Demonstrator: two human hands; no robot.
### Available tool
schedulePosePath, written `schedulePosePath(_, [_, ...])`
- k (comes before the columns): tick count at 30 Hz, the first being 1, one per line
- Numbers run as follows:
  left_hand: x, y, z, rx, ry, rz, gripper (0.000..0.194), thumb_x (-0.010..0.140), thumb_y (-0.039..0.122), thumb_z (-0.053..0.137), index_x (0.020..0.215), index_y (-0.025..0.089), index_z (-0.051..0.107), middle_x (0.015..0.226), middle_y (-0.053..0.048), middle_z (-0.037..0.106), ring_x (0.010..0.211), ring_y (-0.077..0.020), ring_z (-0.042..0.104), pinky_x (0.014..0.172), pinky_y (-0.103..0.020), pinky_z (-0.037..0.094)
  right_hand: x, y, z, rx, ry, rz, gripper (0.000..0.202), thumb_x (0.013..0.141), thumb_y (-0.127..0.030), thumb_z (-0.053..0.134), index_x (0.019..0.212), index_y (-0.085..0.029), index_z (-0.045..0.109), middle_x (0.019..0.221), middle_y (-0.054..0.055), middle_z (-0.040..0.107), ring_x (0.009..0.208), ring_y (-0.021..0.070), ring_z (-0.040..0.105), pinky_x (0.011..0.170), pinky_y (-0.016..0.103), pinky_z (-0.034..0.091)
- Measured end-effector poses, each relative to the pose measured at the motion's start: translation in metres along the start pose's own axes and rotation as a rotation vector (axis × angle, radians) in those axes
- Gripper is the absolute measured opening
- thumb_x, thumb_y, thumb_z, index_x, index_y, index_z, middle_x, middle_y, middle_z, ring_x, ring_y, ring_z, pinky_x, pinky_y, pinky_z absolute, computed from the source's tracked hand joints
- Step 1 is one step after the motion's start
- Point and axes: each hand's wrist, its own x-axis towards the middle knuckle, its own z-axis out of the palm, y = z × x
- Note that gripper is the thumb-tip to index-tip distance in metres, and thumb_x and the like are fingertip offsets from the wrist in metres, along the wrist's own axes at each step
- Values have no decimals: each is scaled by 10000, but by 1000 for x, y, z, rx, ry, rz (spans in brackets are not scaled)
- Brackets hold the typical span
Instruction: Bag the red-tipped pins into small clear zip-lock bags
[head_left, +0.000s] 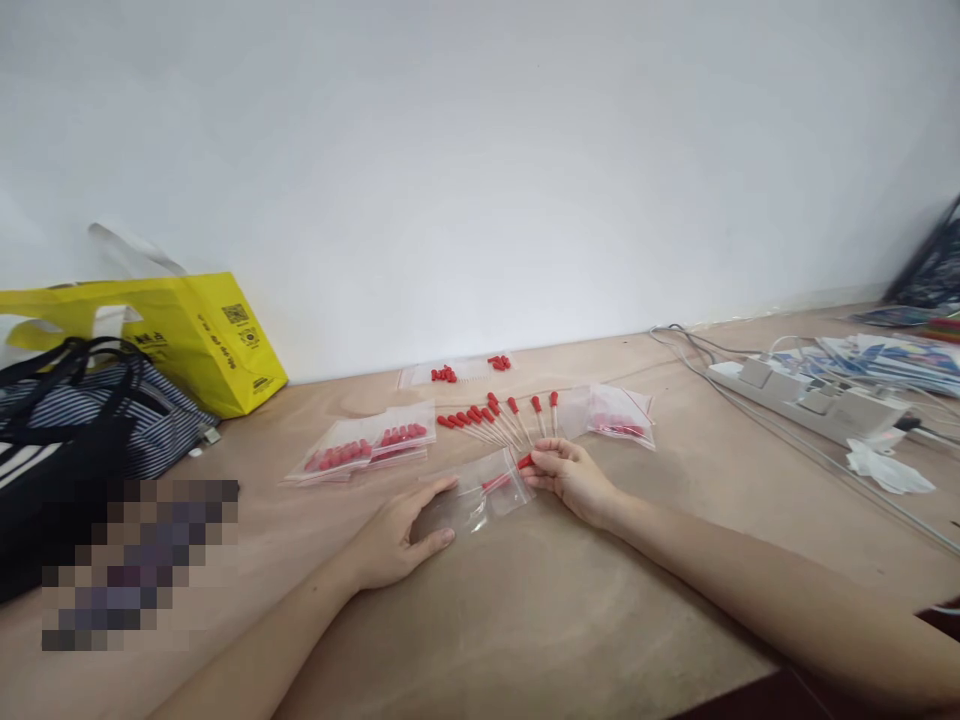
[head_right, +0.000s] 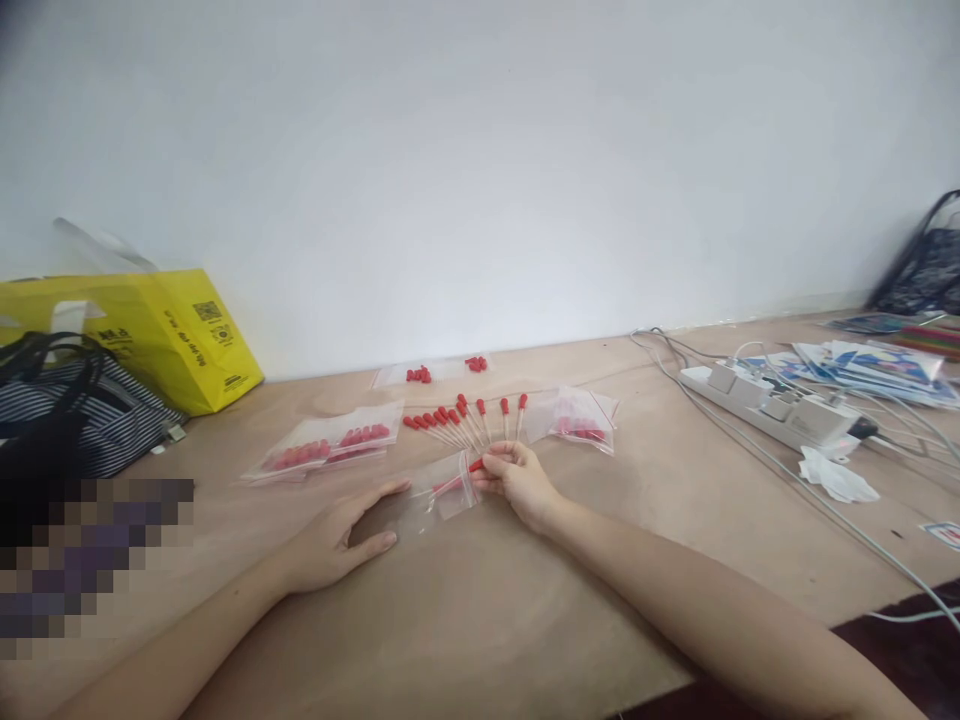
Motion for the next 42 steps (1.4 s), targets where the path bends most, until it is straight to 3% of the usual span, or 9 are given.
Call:
schedulePosePath(4, [1,-1,1,6,1,16,465,793,337,464,1228,218,352,1281,-40,419,1147,-217,398,957,-370,326,-3,-6,-1,-286,-244,92,239,589,-268,659,718,-153,493,489,-58,517,374,54,484,348,155,366])
schedulePosePath(7, [1,-1,1,18,3,17,469,791,330,465,1229,212,345,1278,-46,421,1149,-217,396,958,-373,323,-3,-11,-3,-463,-323,93,234,578,-287,663,717,-143,541,497,-69,523,296,14,384,286,137,270])
schedulePosePath(12, [1,-1,0,11,-2,22,468,793,333,466,1231,223,342,1284,-40,414,1154,-210,390,963,-368,317,-2,-10,-5,-607,-449,45,192,592,-264,633,736,-138,614,480,-55,525,345,27,420,352,149,346])
schedulePosePath(22, [0,0,-1,30,-6,16,491,784,347,470,1244,233,339,1299,-39,397,1163,-226,379,964,-384,316,12,8,4,-912,-204,-414,52,635,-210,574,608,-170,554,550,-23,536,499,76,473,466,179,353])
schedulePosePath(28, [0,0,-2,56,-10,8,512,788,365,457,1259,217,323,1302,-53,390,1173,-240,362,974,-396,296,24,-4,-7,-995,-401,-386,116,661,-158,496,601,-173,594,567,-19,571,520,85,496,511,189,366])
schedulePosePath(30, [0,0,-2,55,-17,11,512,789,367,457,1261,220,320,1304,-51,387,1172,-237,363,973,-394,298,38,-14,-13,-997,-269,-369,93,644,-160,513,608,-170,597,589,-3,594,543,100,523,531,201,387])
schedulePosePath(33, [1,-2,-1,47,-19,32,521,783,370,466,1265,241,313,1307,-40,384,1170,-238,365,967,-398,303,67,-30,-22,-1078,138,-411,45,601,-140,543,572,-171,557,617,28,604,598,136,554,556,230,400])
schedulePosePath(35, [1,-3,-1,35,-17,44,526,779,368,471,1265,248,312,1305,-38,387,1167,-242,366,966,-405,300,87,-36,-24,-1102,292,-410,42,583,-136,557,584,-172,537,652,57,609,642,167,570,565,254,404])
schedulePosePath(42, [1,-5,1,15,-29,69,531,780,373,468,1268,242,305,1309,-45,378,1171,-240,359,964,-402,302,125,-27,-10,-1055,385,-232,169,505,-103,629,553,-165,479,588,112,590,756,259,590,581,290,417])
